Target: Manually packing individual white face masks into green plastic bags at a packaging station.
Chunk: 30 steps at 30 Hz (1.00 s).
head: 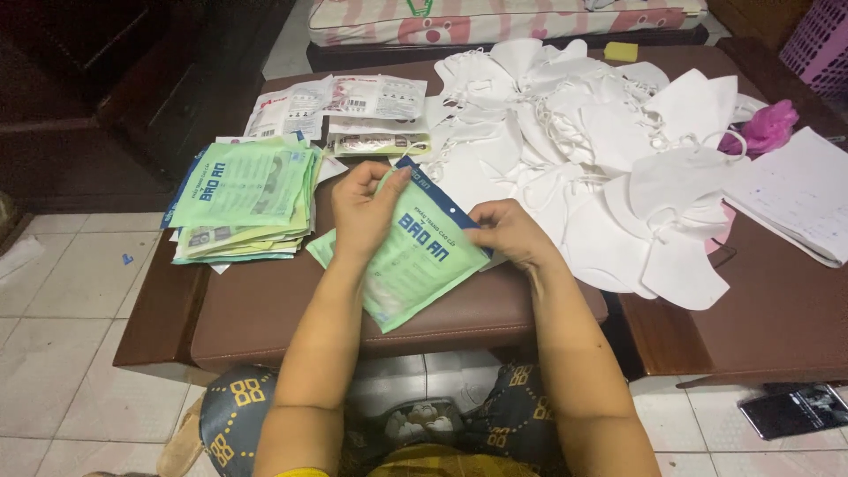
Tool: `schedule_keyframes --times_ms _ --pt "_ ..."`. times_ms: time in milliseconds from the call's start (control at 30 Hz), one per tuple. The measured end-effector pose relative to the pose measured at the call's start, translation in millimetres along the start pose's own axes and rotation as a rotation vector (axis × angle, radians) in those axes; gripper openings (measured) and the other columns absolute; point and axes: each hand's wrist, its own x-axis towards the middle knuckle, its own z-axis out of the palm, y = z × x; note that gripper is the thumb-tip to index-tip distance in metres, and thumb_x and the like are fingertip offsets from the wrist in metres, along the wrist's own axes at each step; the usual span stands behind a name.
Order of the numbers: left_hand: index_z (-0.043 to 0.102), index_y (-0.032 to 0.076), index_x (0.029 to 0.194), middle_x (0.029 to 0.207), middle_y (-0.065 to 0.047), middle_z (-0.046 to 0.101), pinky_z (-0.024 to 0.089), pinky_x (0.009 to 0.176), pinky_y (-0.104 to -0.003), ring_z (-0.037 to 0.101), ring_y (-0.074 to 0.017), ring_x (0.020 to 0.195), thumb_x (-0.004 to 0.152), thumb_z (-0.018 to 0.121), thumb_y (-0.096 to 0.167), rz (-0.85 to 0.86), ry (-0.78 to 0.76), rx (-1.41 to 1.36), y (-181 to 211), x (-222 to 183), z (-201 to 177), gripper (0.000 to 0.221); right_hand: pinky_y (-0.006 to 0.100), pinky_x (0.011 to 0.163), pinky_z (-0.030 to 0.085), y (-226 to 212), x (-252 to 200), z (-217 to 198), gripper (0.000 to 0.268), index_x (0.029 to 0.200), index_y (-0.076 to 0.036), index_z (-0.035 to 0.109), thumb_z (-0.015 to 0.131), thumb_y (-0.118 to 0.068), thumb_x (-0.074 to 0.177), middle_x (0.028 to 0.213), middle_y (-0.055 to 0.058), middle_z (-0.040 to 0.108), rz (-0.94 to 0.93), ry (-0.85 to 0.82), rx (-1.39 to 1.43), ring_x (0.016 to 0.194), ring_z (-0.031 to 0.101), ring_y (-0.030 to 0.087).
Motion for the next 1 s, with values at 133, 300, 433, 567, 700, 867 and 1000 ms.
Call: schedule_keyframes --times_ms 133,300,433,567,700,867,1000 --pt "0.075 0.009 0.086 0.053 -0.001 0.065 0.047 0.045 -0.019 0.051 -0.0026 0.051 0.09 0.084 0.019 0.041 0.097 0.046 -15.5 4.5 -6.9 0.014 0.025 0.066 0.056 -16.2 -1.6 0.0 0.011 0.094 -0.009 0.079 0.081 -0.018 0.087 0.078 0.005 0.073 -0.031 0.111 0.162 0.07 0.065 0.012" --pt "0.071 0.006 0.087 0.053 -0.003 0.065 0.048 0.045 -0.02 0.053 -0.0048 0.048 0.094 0.081 0.023 0.047 0.185 0.03 -18.0 -1.5 -5.8 0.021 0.02 0.057 0.054 -59.1 -24.1 20.1 0.025 0.09 -0.008 0.081 0.095 -0.015 0.071 0.068 0.004 0.07 -0.137 0.192 0.128 0.062 0.065 0.01" --pt "0.06 0.011 0.127 0.084 -0.009 0.075 0.062 0.06 -0.026 0.069 -0.0115 0.068 0.077 0.088 0.002 -0.145 -0.159 -0.19 20.8 -19.5 -8.0 0.058 0.019 0.054 0.053 -55.3 -20.2 13.6 0.022 0.087 -0.006 0.078 0.094 -0.015 0.074 0.064 0.004 0.067 -0.124 0.282 0.151 0.058 0.064 0.011" --pt "0.057 0.01 0.133 0.082 -0.008 0.075 0.064 0.064 -0.025 0.071 -0.0113 0.07 0.082 0.084 0.003 -0.184 -0.086 -0.223 -5.2 -19.6 -19.4 0.058 0.019 0.051 0.053 -43.2 -14.1 -1.3 0.023 0.087 -0.007 0.078 0.095 -0.018 0.075 0.063 0.003 0.068 -0.133 0.359 0.131 0.055 0.063 0.009" --pt "0.048 0.009 0.141 0.088 -0.013 0.077 0.067 0.072 -0.03 0.076 -0.0172 0.079 0.091 0.077 0.009 -0.254 -0.076 -0.332 3.8 -20.1 -29.0 0.058 0.019 0.05 0.054 -41.3 -12.4 -9.9 0.02 0.088 -0.008 0.078 0.093 -0.016 0.08 0.063 0.002 0.068 -0.148 0.462 0.174 0.054 0.064 0.009" --pt "0.055 0.006 0.14 0.091 -0.015 0.076 0.068 0.063 -0.036 0.076 -0.022 0.075 0.081 0.084 0.002 -0.339 -0.195 -0.338 -4.8 -35.5 -9.8 0.065 0.02 0.046 0.055 -36.3 -8.5 -1.5 0.02 0.087 -0.007 0.076 0.092 -0.017 0.08 0.061 0.004 0.066 -0.135 0.439 0.157 0.051 0.064 0.01" --pt "0.062 0.003 0.131 0.082 -0.013 0.075 0.068 0.067 -0.033 0.075 -0.0179 0.073 0.085 0.085 0.01 -0.371 -0.109 -0.272 -61.6 -30.8 -22.8 0.052 0.023 0.045 0.057 -40.9 -8.6 -3.3 0.021 0.091 -0.005 0.076 0.09 -0.018 0.084 0.061 0.007 0.067 -0.11 0.537 0.191 0.05 0.066 0.013"
